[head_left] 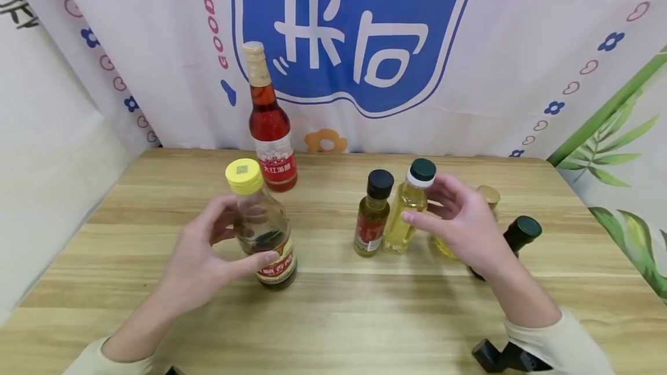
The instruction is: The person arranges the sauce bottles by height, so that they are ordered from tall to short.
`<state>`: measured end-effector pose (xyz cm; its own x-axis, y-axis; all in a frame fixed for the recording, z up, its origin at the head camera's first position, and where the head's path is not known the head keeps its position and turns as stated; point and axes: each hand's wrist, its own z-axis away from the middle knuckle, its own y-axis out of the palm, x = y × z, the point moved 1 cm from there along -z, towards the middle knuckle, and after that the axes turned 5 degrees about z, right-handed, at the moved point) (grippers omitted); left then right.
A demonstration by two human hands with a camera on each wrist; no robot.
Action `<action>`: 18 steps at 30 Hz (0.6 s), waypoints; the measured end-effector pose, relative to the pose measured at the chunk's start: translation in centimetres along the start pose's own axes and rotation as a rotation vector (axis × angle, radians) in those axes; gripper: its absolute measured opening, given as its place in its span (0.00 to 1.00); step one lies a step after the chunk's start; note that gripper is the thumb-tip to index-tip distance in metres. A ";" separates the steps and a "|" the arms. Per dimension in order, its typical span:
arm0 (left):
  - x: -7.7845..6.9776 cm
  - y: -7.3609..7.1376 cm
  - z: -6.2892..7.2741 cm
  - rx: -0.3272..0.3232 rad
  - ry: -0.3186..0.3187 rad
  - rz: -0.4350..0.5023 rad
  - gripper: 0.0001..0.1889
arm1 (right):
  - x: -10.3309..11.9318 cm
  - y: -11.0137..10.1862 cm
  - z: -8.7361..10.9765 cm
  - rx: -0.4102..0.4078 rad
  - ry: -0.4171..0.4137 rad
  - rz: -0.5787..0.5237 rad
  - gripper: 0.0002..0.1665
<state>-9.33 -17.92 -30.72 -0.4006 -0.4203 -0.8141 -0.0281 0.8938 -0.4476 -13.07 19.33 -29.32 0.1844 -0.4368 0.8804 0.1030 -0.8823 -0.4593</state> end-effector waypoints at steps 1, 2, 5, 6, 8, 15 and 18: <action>0.0 0.0 0.0 0.004 0.001 0.002 0.37 | -0.1 0.0 0.1 0.002 0.007 0.008 0.39; 0.0 0.0 -0.1 0.008 0.002 0.004 0.36 | -0.1 -0.1 0.1 0.003 0.011 0.016 0.39; 0.1 0.3 -0.2 0.011 0.008 0.017 0.36 | -0.2 -0.5 0.3 0.015 0.018 0.040 0.38; 0.1 0.3 -0.2 0.010 0.009 0.018 0.36 | -0.3 -0.6 0.3 0.020 0.022 0.045 0.37; 0.2 0.4 -0.3 0.001 0.014 0.015 0.36 | -0.4 -0.7 0.2 0.032 0.025 0.050 0.36; 0.1 0.2 -0.1 0.003 0.011 0.015 0.37 | -0.8 -0.5 0.0 0.026 0.055 0.054 0.34; 0.1 0.1 0.0 0.005 0.007 0.021 0.36 | -0.8 -0.3 -0.1 0.021 0.049 0.057 0.34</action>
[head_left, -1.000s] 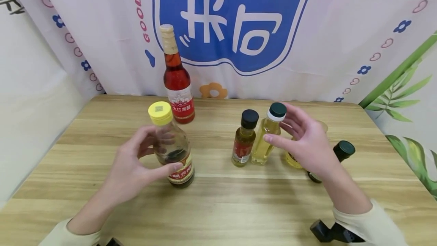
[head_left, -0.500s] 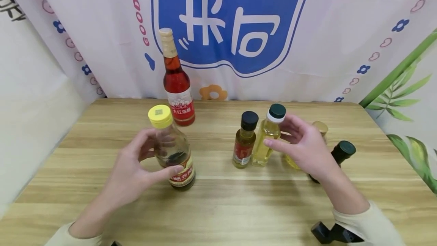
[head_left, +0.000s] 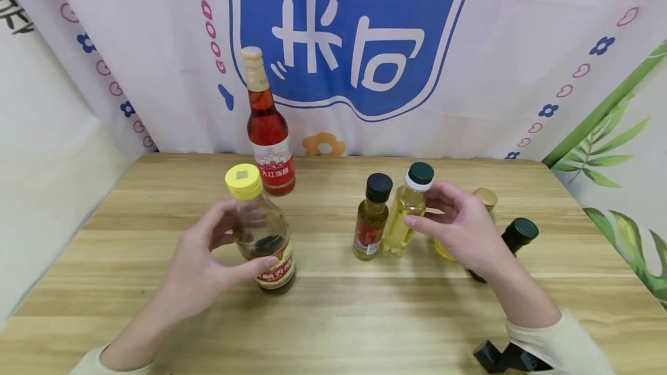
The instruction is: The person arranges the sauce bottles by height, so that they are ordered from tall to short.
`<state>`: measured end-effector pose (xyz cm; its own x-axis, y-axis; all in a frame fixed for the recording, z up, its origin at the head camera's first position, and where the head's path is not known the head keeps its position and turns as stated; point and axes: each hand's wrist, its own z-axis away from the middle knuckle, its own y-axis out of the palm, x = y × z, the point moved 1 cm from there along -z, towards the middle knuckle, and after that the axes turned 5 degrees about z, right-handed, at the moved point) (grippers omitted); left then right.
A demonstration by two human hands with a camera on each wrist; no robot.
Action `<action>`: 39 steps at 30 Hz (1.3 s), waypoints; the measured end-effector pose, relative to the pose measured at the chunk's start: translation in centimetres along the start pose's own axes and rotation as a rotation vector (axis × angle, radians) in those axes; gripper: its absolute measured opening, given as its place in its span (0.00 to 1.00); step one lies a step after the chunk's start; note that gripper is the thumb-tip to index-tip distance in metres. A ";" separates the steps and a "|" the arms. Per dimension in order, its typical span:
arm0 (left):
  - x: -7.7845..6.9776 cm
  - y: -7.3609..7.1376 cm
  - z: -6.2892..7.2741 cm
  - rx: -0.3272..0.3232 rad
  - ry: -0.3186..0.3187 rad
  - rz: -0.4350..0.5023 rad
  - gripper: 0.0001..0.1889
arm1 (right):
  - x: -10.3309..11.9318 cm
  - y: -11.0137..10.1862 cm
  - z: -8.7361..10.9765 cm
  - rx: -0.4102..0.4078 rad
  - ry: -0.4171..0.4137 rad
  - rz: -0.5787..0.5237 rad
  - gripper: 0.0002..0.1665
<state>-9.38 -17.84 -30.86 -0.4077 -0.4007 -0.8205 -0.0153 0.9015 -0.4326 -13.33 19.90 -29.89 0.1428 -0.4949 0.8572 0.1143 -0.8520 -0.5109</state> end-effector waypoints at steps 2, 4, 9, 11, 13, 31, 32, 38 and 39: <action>0.0 0.0 0.1 -0.002 -0.002 0.000 0.36 | 0.0 0.1 0.0 -0.001 -0.006 0.007 0.34; 0.0 -0.1 0.1 -0.001 -0.002 0.000 0.36 | 0.0 0.1 -0.1 -0.006 -0.008 0.016 0.34; 0.0 -0.1 0.1 0.003 -0.009 -0.012 0.37 | 0.1 0.1 0.0 -0.015 -0.005 0.024 0.33; 0.0 -0.1 0.2 0.004 -0.014 -0.020 0.37 | 0.1 0.2 0.1 -0.015 -0.004 0.022 0.33; 0.0 -0.1 0.2 0.005 -0.017 -0.028 0.37 | 0.0 0.2 0.1 -0.017 -0.004 0.022 0.33; 0.2 -0.2 0.0 0.044 0.022 0.009 0.36 | 0.0 -0.1 0.2 -0.013 -0.012 0.050 0.32; 0.2 -0.2 0.0 0.048 0.021 0.013 0.36 | -0.1 -0.1 0.2 -0.013 -0.011 0.048 0.32; 0.2 -0.4 0.0 0.064 0.022 0.030 0.37 | -0.1 0.0 0.2 -0.014 -0.011 0.055 0.32; 0.2 -0.4 0.0 0.067 0.024 0.032 0.37 | -0.1 0.0 0.2 -0.014 -0.012 0.057 0.32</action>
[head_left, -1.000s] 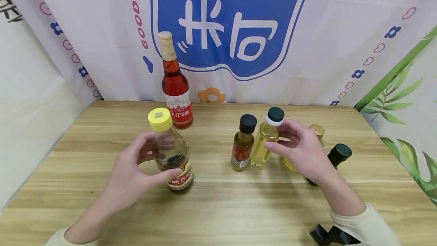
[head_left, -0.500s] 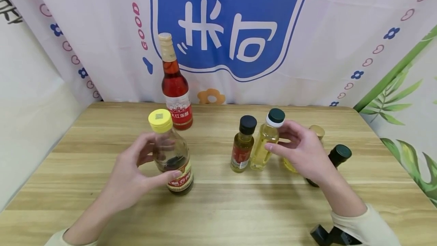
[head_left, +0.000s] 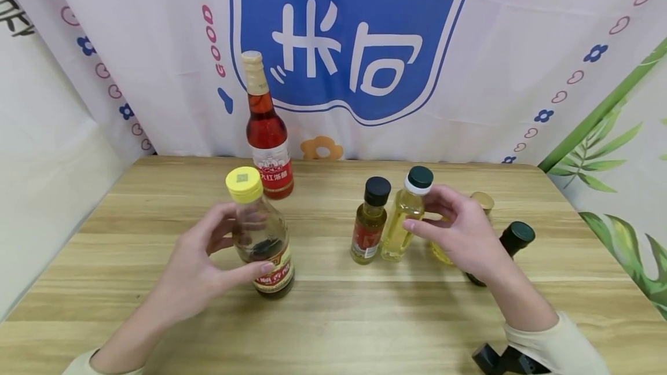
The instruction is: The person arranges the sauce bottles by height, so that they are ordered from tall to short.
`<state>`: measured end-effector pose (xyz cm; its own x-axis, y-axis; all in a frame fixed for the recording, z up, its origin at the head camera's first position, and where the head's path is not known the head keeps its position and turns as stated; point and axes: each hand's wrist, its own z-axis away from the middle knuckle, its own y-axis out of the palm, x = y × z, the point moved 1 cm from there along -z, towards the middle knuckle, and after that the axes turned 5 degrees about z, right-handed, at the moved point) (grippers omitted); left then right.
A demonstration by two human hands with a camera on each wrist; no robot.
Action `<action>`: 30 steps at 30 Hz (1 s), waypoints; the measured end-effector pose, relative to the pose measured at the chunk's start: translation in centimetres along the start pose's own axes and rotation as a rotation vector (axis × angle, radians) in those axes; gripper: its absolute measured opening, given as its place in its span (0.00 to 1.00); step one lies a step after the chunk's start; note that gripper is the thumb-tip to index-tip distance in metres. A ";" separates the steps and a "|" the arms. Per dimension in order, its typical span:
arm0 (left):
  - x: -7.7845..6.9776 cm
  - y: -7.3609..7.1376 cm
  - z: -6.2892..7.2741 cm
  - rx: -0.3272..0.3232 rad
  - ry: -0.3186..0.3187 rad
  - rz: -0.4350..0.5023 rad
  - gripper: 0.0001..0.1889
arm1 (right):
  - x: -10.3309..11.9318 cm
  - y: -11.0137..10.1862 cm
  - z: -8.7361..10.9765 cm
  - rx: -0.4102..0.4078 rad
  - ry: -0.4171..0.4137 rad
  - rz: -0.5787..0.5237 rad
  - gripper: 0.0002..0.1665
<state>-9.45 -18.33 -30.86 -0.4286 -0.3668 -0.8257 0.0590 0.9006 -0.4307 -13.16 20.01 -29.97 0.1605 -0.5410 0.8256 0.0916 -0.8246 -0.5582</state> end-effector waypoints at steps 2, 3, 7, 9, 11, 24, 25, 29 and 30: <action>0.0 -0.1 0.0 0.005 -0.001 0.004 0.37 | 0.0 0.0 0.0 0.000 -0.001 0.001 0.32; 0.1 -0.1 0.0 0.008 -0.002 0.006 0.37 | 0.0 0.0 0.0 0.000 -0.002 0.002 0.32; 0.1 -0.2 0.1 0.014 -0.007 0.012 0.38 | 0.0 0.1 0.0 0.002 0.001 -0.004 0.31; 0.1 -0.3 0.1 0.014 -0.008 0.014 0.38 | 0.1 0.1 0.0 0.002 0.003 -0.007 0.31; 0.2 -0.3 0.1 0.012 -0.009 0.017 0.38 | 0.1 0.1 0.0 0.003 0.004 -0.007 0.31; -0.1 -0.3 -0.1 0.018 -0.030 0.040 0.35 | 0.2 -0.1 0.0 -0.002 0.008 0.012 0.31; -0.1 -0.3 0.0 0.015 -0.030 0.038 0.35 | 0.2 -0.1 0.0 -0.001 0.008 0.012 0.31; -0.2 -0.2 0.0 0.005 -0.036 0.034 0.35 | 0.3 -0.1 0.0 -0.001 0.011 0.014 0.31; -0.2 -0.2 0.0 0.003 -0.041 0.032 0.35 | 0.3 -0.1 0.0 -0.001 0.011 0.012 0.31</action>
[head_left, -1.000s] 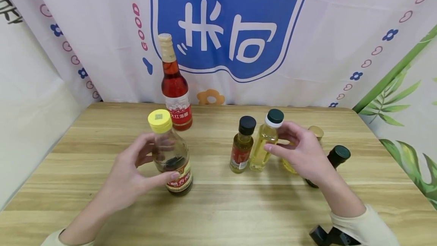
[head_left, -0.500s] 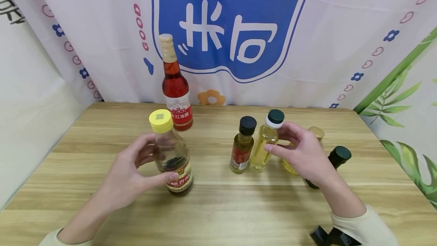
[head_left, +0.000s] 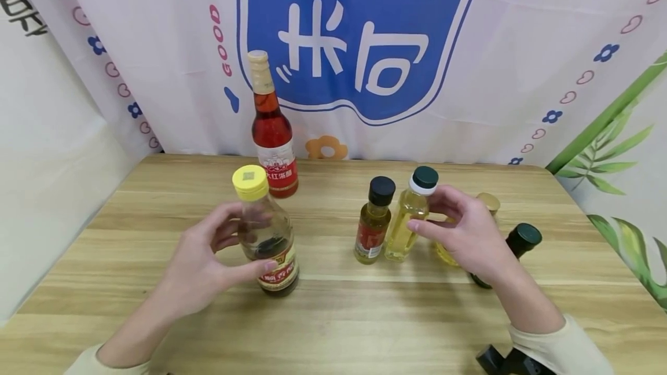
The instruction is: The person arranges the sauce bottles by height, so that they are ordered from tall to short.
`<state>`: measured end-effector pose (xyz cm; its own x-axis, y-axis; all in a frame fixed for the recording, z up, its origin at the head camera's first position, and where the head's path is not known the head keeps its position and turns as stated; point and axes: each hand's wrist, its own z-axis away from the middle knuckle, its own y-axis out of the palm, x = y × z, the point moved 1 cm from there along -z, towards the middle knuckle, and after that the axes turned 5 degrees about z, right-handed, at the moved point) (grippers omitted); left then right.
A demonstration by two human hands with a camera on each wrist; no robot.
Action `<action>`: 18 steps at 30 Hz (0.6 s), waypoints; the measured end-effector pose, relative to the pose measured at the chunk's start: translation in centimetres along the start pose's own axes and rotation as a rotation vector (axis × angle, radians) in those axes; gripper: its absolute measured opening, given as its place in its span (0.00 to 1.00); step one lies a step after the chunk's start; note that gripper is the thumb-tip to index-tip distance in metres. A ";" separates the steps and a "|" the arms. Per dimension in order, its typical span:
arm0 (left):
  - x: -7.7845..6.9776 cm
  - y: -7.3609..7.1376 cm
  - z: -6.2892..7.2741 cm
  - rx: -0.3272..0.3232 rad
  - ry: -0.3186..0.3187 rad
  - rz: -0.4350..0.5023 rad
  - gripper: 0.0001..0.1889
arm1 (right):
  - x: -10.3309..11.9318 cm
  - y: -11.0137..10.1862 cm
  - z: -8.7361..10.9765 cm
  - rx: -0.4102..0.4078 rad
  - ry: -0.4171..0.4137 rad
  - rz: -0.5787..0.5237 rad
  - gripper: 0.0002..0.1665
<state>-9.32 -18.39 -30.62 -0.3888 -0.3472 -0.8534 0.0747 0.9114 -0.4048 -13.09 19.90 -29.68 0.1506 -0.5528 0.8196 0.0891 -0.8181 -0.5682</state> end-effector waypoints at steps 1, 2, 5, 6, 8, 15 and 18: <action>0.0 0.0 0.0 -0.001 -0.005 -0.003 0.35 | 0.0 0.0 0.0 0.000 0.001 0.001 0.31; 0.0 0.0 0.0 -0.002 -0.014 -0.006 0.36 | 0.0 0.0 0.0 -0.001 0.001 0.001 0.31; 0.0 0.0 0.1 -0.008 -0.036 -0.011 0.36 | 0.0 0.0 0.0 0.001 0.004 0.003 0.32; 0.0 0.1 0.1 -0.011 -0.040 -0.010 0.36 | 0.0 0.0 0.0 0.001 0.005 0.004 0.32; 0.0 0.2 0.1 -0.018 -0.039 -0.005 0.36 | -0.1 0.0 0.1 0.001 0.006 0.004 0.32; -0.2 0.4 0.2 -0.046 -0.069 0.044 0.36 | -0.1 0.0 0.0 0.000 0.000 0.010 0.32; -0.5 0.4 0.2 -0.060 -0.119 0.054 0.36 | -0.1 0.0 0.0 0.000 -0.007 0.017 0.31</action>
<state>-8.96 -17.89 -30.46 -0.2743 -0.3179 -0.9076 0.0359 0.9397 -0.3400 -13.06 19.96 -29.72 0.1589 -0.5657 0.8091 0.0869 -0.8084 -0.5823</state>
